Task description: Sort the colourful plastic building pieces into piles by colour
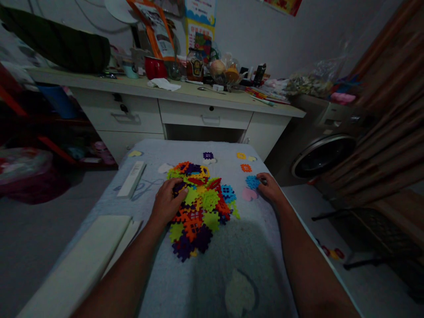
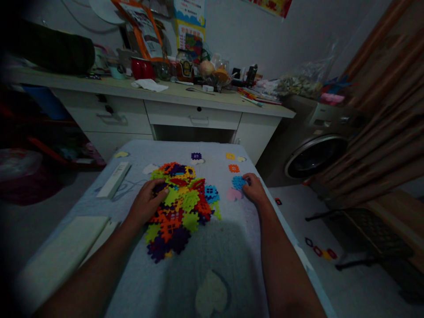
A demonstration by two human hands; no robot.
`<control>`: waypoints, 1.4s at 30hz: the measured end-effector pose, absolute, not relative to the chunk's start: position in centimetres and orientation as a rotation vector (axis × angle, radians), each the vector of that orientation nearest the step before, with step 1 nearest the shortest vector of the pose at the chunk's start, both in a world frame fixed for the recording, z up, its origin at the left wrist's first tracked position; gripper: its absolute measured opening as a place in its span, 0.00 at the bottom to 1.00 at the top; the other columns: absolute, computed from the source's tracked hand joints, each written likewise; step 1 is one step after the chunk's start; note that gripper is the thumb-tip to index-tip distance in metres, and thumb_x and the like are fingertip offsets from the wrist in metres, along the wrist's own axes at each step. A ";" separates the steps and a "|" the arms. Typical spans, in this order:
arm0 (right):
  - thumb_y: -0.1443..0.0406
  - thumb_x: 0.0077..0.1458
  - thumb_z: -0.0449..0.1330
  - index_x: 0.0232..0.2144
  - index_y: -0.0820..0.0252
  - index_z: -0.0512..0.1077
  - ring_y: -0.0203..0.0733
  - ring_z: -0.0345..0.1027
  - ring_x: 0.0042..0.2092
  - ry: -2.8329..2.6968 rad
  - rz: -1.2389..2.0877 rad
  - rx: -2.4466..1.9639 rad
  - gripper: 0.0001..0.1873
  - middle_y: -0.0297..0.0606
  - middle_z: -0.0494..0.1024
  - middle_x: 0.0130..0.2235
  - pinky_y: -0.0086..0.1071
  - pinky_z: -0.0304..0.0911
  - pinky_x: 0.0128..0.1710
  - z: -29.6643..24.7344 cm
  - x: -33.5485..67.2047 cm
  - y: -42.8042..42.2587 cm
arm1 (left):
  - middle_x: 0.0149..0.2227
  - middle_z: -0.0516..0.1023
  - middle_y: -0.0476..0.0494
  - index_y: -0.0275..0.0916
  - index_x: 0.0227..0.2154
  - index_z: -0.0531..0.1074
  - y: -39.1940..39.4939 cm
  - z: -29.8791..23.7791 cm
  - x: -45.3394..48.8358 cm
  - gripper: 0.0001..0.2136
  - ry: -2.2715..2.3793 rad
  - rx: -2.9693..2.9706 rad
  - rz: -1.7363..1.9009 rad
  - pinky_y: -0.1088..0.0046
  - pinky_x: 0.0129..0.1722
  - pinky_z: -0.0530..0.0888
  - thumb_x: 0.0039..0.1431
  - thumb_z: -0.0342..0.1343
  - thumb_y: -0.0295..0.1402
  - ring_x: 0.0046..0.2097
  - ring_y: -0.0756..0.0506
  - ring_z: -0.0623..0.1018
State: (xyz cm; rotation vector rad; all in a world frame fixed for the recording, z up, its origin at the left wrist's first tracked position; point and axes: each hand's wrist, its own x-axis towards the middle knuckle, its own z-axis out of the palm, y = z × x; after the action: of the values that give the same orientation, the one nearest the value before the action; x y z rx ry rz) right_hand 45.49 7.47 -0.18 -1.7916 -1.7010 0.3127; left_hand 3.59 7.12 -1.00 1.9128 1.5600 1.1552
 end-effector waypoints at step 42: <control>0.58 0.53 0.65 0.50 0.58 0.73 0.50 0.64 0.53 -2.272 0.500 -1.425 0.22 0.44 0.76 0.50 0.45 0.57 0.56 2.4 34.8 6.4 | 0.51 0.74 0.42 0.43 0.47 0.71 6.9 -0.6 3.7 0.19 1.560 1.894 1.156 0.57 0.58 0.68 0.57 0.53 0.46 0.54 0.39 0.73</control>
State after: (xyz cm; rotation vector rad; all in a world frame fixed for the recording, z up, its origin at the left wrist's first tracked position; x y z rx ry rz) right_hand 34.85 6.37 2.45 -1.4247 -2.2724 0.5001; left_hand 3.73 6.93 -0.60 1.8945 1.5599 1.1558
